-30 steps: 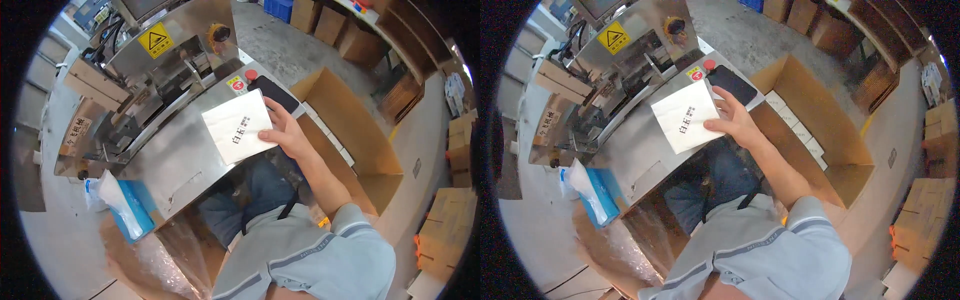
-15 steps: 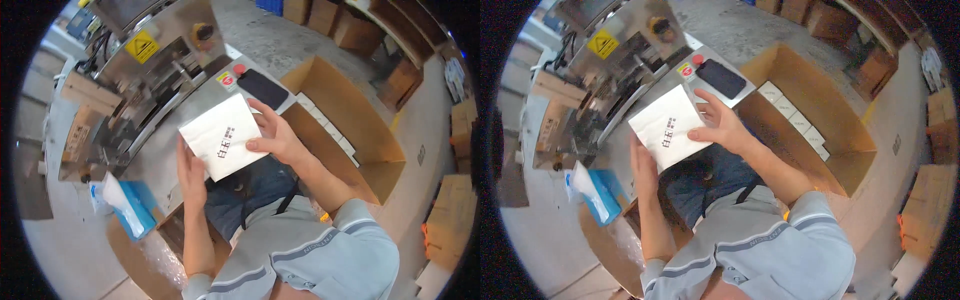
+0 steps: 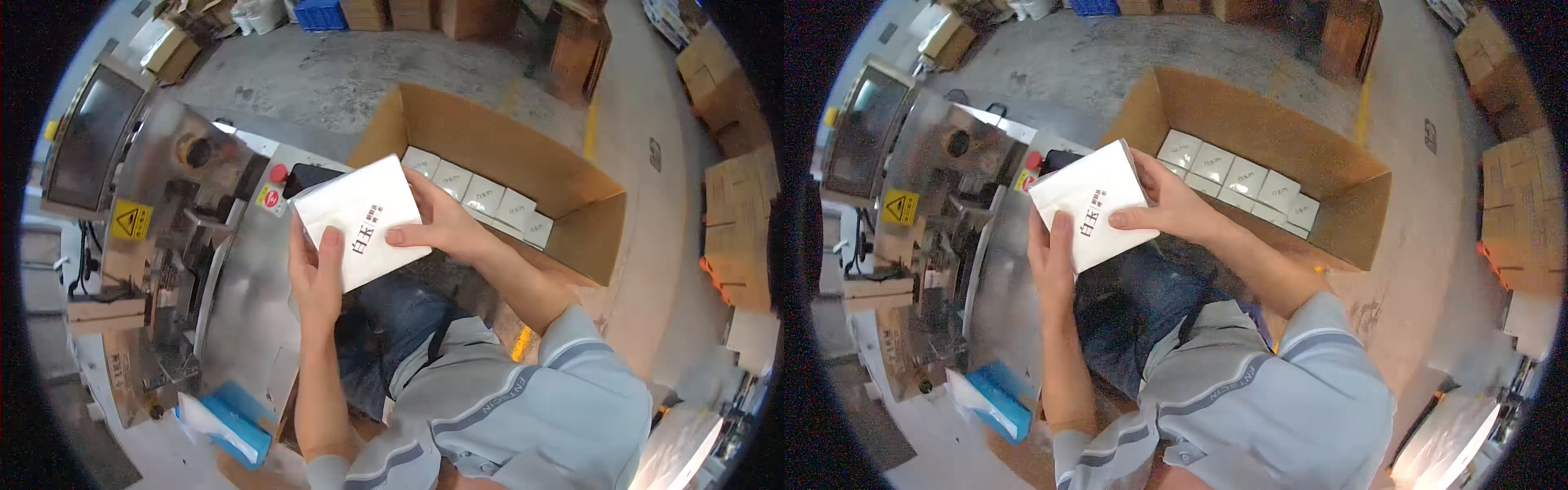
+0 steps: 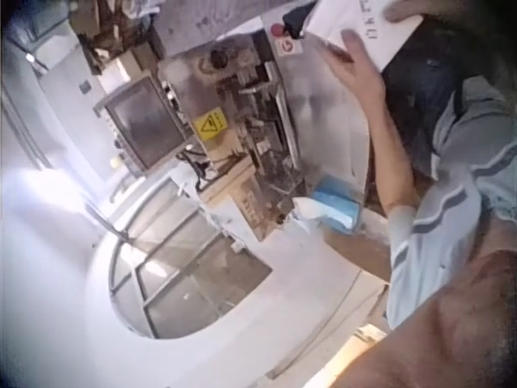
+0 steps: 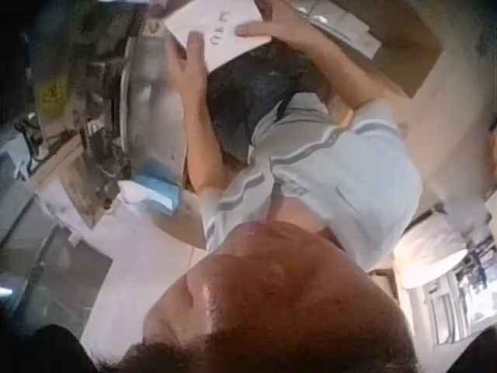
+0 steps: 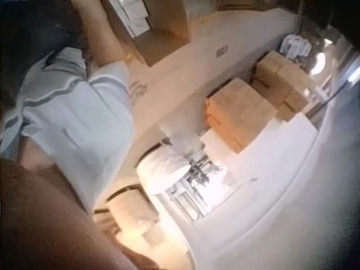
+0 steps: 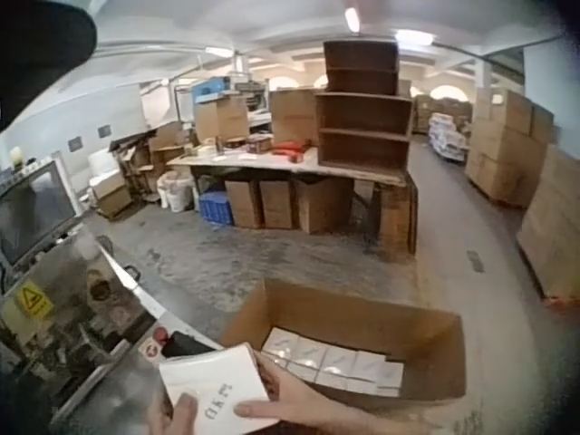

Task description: Packing white product boxes into plastic sleeves, sealing them with a heat sealer, and placing them into a shipping carton.

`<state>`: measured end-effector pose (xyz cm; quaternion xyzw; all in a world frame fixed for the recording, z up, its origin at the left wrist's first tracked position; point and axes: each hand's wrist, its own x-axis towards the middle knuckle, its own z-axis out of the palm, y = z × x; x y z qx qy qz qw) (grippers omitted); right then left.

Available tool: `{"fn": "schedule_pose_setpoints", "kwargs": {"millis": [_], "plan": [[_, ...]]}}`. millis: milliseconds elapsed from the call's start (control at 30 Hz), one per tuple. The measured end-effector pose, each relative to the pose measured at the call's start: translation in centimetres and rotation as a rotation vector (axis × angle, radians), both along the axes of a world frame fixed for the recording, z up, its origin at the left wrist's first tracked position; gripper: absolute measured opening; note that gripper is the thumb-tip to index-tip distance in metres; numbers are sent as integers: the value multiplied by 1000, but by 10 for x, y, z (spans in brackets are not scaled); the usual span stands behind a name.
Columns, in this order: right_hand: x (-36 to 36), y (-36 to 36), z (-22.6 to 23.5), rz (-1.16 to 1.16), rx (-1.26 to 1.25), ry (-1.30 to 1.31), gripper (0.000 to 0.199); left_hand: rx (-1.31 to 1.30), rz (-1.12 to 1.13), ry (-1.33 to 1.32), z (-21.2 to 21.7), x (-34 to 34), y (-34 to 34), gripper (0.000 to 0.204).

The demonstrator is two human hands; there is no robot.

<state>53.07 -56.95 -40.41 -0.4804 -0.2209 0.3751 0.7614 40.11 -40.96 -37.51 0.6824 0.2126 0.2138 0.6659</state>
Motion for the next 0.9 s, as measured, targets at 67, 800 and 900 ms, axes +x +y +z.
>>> {"fn": "schedule_pose_setpoints", "kwargs": {"millis": [67, 800, 900], "plan": [[10, -6, -4, -3, 5, 4, 104, 12, -46, 36, -6, 9, 2, 63], [138, -342, -348, 122, -1179, 734, 51, 1300, 131, 777, -102, -66, 92, 68], [115, -349, -349, 211, -1133, 859, 50, 1283, 137, 763, -101, -62, 89, 67]]}}
